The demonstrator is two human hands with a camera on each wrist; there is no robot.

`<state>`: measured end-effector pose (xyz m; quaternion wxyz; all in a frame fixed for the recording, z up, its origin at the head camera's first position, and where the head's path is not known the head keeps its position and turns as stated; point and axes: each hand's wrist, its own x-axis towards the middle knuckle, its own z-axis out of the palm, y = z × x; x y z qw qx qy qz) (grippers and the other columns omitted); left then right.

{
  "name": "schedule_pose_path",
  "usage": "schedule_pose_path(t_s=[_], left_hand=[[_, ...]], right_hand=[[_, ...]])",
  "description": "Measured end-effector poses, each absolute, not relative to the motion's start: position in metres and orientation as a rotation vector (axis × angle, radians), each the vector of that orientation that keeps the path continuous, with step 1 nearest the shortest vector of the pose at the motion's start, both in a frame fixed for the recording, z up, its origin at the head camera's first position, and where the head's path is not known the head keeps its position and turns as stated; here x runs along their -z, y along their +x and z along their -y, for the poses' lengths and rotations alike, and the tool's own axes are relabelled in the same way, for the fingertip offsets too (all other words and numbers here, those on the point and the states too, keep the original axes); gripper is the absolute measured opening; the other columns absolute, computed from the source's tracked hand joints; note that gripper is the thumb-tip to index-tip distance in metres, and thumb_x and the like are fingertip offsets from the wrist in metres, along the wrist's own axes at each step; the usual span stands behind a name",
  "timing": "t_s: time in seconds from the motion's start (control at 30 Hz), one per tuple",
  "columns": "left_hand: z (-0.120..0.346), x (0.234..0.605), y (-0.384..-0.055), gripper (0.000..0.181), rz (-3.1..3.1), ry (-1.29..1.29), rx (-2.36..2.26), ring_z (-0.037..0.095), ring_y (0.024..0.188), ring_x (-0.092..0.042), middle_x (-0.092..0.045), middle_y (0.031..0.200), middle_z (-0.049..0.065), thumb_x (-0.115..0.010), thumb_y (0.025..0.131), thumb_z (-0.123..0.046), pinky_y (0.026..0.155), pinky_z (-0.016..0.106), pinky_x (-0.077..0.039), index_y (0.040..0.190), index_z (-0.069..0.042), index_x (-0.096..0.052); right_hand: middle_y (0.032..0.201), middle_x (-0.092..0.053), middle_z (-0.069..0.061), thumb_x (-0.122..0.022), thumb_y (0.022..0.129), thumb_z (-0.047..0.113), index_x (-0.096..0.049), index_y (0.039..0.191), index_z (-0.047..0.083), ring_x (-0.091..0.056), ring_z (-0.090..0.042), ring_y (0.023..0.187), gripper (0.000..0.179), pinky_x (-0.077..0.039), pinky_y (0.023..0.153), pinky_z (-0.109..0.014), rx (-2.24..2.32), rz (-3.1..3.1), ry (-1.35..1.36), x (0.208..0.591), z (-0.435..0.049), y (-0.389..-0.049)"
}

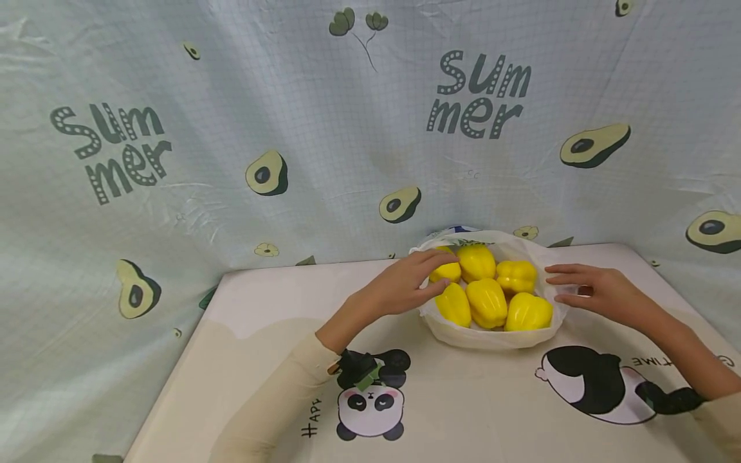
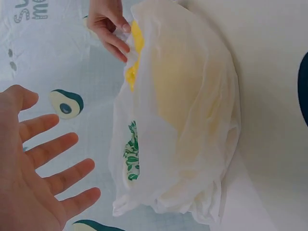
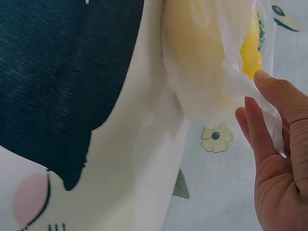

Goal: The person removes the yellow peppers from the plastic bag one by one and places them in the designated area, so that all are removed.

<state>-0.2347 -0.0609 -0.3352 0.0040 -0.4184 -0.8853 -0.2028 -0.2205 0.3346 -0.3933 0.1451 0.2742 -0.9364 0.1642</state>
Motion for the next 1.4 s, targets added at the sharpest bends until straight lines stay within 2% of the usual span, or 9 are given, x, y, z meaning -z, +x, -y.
schedule_pose_path(t_s=[0.17, 0.5, 0.63, 0.73, 0.8, 0.97, 1.03, 1.2, 1.4], left_hand=[[0.048, 0.331, -0.242, 0.048, 2.837, -1.337, 0.613, 0.021, 0.145, -0.040, -0.044, 0.157, 0.002, -0.046, 0.107, -0.037, 0.120, 0.039, -0.033, 0.153, -0.021, -0.045], [0.017, 0.329, -0.260, 0.050, 2.931, -1.359, 0.564, 0.020, 0.146, -0.039, -0.043, 0.158, 0.000, -0.046, 0.107, -0.041, 0.121, 0.039, -0.031, 0.154, -0.023, -0.044], [0.005, 0.329, -0.269, 0.049, 2.957, -1.398, 0.573, 0.021, 0.145, -0.040, -0.042, 0.159, 0.001, -0.048, 0.107, -0.039, 0.120, 0.038, -0.033, 0.154, -0.023, -0.044], [-0.004, 0.331, -0.276, 0.050, 2.964, -1.458, 0.623, 0.021, 0.143, -0.043, -0.042, 0.159, 0.002, -0.051, 0.107, -0.036, 0.119, 0.034, -0.035, 0.154, -0.021, -0.044], [-0.009, 0.332, -0.281, 0.051, 2.979, -1.487, 0.695, 0.021, 0.140, -0.046, -0.041, 0.159, 0.002, -0.053, 0.106, -0.035, 0.114, 0.030, -0.041, 0.154, -0.019, -0.043], [-0.021, 0.333, -0.293, 0.054, 3.006, -1.490, 0.847, 0.018, 0.135, -0.049, -0.044, 0.157, 0.000, -0.059, 0.103, -0.036, 0.106, 0.023, -0.045, 0.153, -0.020, -0.045], [-0.025, 0.334, -0.298, 0.054, 3.007, -1.490, 0.876, 0.018, 0.135, -0.049, -0.047, 0.155, 0.000, -0.061, 0.102, -0.037, 0.107, 0.023, -0.045, 0.152, -0.021, -0.046], [-0.036, 0.338, -0.305, 0.056, 3.029, -1.507, 0.932, 0.018, 0.133, -0.050, -0.049, 0.153, 0.001, -0.062, 0.101, -0.037, 0.099, 0.021, -0.049, 0.152, -0.020, -0.046], [-0.041, 0.345, -0.309, 0.055, 3.042, -1.512, 0.978, 0.017, 0.132, -0.050, -0.049, 0.153, 0.001, -0.064, 0.101, -0.035, 0.097, 0.021, -0.050, 0.151, -0.018, -0.047]], right_hand=[[0.128, -0.067, -0.014, -0.086, 0.080, 0.015, -0.076, 0.116, 0.007, -0.062, -0.001, 0.086, 0.038, -0.056, 0.067, -0.017, -0.474, 2.743, 0.829, 0.384, -0.333, -0.224], [0.127, -0.067, -0.015, -0.088, 0.077, 0.015, -0.078, 0.112, 0.008, -0.063, -0.001, 0.089, 0.038, -0.057, 0.066, -0.018, -0.471, 2.707, 0.967, 0.379, -0.335, -0.231], [0.128, -0.067, -0.015, -0.089, 0.076, 0.015, -0.079, 0.112, 0.011, -0.065, -0.004, 0.096, 0.037, -0.057, 0.068, -0.017, -0.499, 2.694, 1.007, 0.380, -0.338, -0.232], [0.130, -0.066, -0.014, -0.088, 0.077, 0.016, -0.078, 0.114, 0.012, -0.062, 0.000, 0.103, 0.038, -0.058, 0.070, -0.018, -0.555, 2.696, 1.024, 0.380, -0.340, -0.233], [0.132, -0.066, -0.008, -0.088, 0.079, 0.017, -0.078, 0.116, 0.014, -0.058, 0.007, 0.106, 0.039, -0.058, 0.071, -0.018, -0.625, 2.725, 1.000, 0.380, -0.342, -0.233], [0.131, -0.054, 0.026, -0.083, 0.085, 0.021, -0.073, 0.127, 0.016, -0.055, 0.012, 0.100, 0.043, -0.057, 0.071, -0.019, -0.841, 2.847, 0.849, 0.378, -0.345, -0.234], [0.131, -0.054, 0.027, -0.082, 0.087, 0.022, -0.071, 0.129, 0.016, -0.056, 0.010, 0.098, 0.043, -0.055, 0.070, -0.020, -0.899, 2.878, 0.813, 0.377, -0.347, -0.235], [0.133, -0.065, 0.011, -0.079, 0.089, 0.020, -0.072, 0.128, 0.017, -0.050, 0.018, 0.108, 0.039, -0.054, 0.078, -0.019, -0.986, 2.907, 0.818, 0.377, -0.350, -0.237], [0.131, -0.058, 0.029, -0.078, 0.090, 0.015, -0.074, 0.124, 0.016, -0.044, 0.022, 0.115, 0.034, -0.052, 0.083, -0.016, -1.057, 2.889, 0.911, 0.382, -0.356, -0.240]])
